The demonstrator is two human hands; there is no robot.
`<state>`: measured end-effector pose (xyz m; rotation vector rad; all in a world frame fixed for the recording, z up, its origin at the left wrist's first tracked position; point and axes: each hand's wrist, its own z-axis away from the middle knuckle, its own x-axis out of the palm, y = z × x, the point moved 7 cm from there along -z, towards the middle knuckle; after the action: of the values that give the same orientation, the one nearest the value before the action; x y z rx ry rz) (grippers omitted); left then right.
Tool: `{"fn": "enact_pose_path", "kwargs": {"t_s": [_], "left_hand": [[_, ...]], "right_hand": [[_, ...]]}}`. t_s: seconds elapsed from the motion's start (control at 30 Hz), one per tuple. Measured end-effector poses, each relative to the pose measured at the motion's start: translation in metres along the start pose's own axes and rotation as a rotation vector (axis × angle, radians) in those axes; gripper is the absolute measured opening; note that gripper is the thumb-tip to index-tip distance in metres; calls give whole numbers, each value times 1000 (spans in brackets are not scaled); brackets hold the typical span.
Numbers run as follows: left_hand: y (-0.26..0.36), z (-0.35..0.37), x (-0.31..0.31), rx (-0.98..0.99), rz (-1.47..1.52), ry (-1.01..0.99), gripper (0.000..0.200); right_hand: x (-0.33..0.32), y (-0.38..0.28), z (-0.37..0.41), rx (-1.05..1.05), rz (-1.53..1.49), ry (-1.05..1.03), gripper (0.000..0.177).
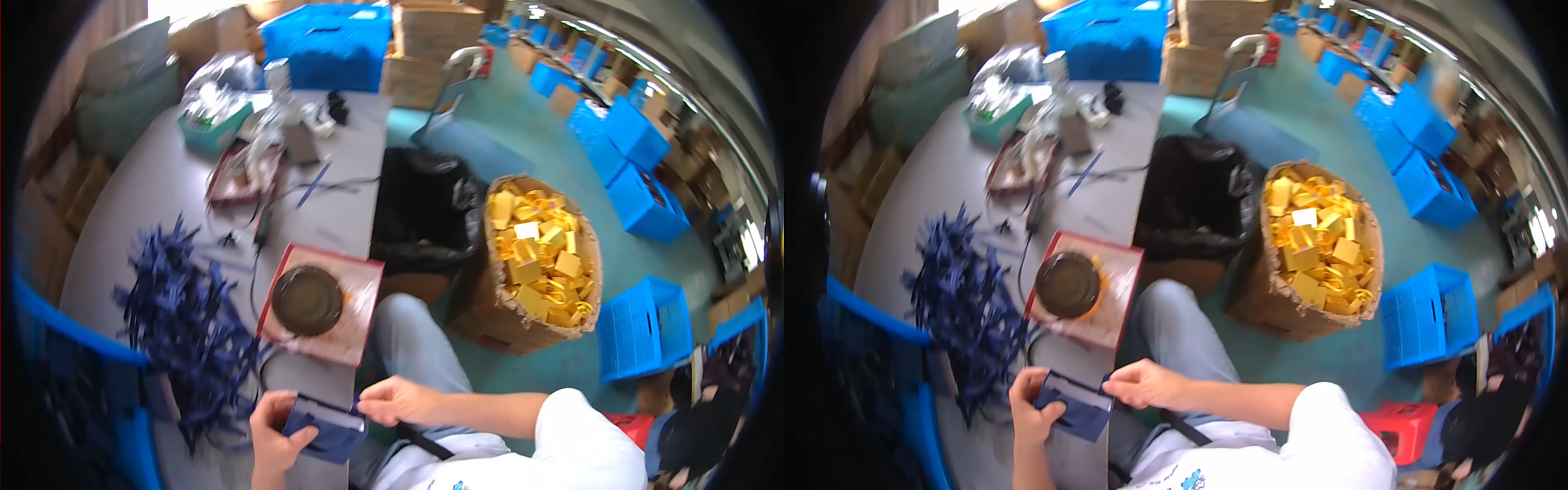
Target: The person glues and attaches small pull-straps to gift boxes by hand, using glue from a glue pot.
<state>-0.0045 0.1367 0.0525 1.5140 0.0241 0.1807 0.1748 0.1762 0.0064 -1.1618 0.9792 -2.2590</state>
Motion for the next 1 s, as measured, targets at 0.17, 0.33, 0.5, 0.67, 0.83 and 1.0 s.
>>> {"fn": "enact_pose_path", "kwargs": {"t_s": [0.17, 0.33, 0.5, 0.67, 0.83, 1.0], "left_hand": [[-13, -2, -2, 33, -85, 37, 57], [-12, -2, -3, 19, -55, 63, 58], [-17, -4, -5, -9, -59, 69, 53], [-22, -8, -4, -40, -76, 68, 50], [-26, -10, -1, -70, -74, 50, 49], [-33, -8, 7, -100, -80, -2, 48]], "right_hand": [[-5, -14, -7, -134, -264, 167, 15], [-42, -58, 10, -349, -135, 355, 19], [-67, -103, 35, -628, -87, 565, 21], [-64, -124, 40, -822, -429, 600, 20], [-63, -114, 22, -649, -527, 327, 19], [-64, -107, 10, -564, -354, 378, 19]]}}
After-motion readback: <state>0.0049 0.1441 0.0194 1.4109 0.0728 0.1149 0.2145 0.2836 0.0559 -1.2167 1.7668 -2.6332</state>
